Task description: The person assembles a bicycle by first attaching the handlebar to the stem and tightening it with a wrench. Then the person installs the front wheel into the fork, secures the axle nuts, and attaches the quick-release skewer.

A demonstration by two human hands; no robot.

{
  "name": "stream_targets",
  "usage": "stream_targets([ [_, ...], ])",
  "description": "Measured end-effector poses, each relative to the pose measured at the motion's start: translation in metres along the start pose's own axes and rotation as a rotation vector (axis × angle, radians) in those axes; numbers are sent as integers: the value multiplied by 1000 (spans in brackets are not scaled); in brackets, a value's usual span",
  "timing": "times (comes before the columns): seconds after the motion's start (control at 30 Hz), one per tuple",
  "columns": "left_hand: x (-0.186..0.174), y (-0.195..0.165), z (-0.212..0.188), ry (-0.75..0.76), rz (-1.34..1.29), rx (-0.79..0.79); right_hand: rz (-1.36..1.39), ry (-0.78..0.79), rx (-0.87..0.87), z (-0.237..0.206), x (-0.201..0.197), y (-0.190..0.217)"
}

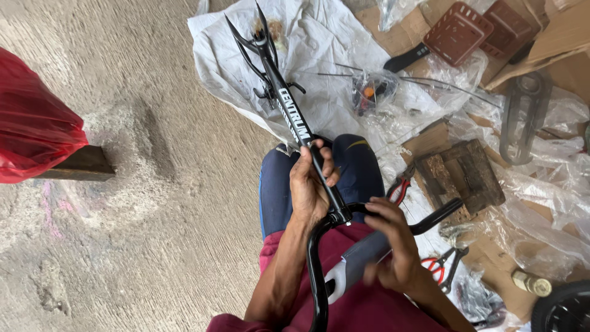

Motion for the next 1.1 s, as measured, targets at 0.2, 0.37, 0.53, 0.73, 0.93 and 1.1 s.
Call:
stream_targets([
  [0.2, -16, -7, 16, -48, -159, 38, -294, 79, -344, 11, 1, -15],
  [0.37, -31, -24, 54, -132, -90, 163, -258, 2, -358, 44, 3, -58],
  [0.53, -40, -28, 82, -139, -86, 127, -673, 66, -380, 94, -17, -55],
  [0.73, -43, -23, 69, 78, 45, 254, -616, 271, -216, 165, -74, 6],
  [0.93, -54, -32, 57, 183, 493, 325, -798, 374, -69, 203, -100, 50],
  [1.1, -46, -52, 46, 496, 1054, 621, -1000, 333, -54, 218, -95, 85],
])
Point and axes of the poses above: each hand's wrist, its own z-axis towards the middle knuckle, its own x-axis out of the palm, y = z × x, the point moved 5 cm from there along z, towards the middle knuckle, and after that the axes turned 15 degrees about x, right-handed, at the moved point
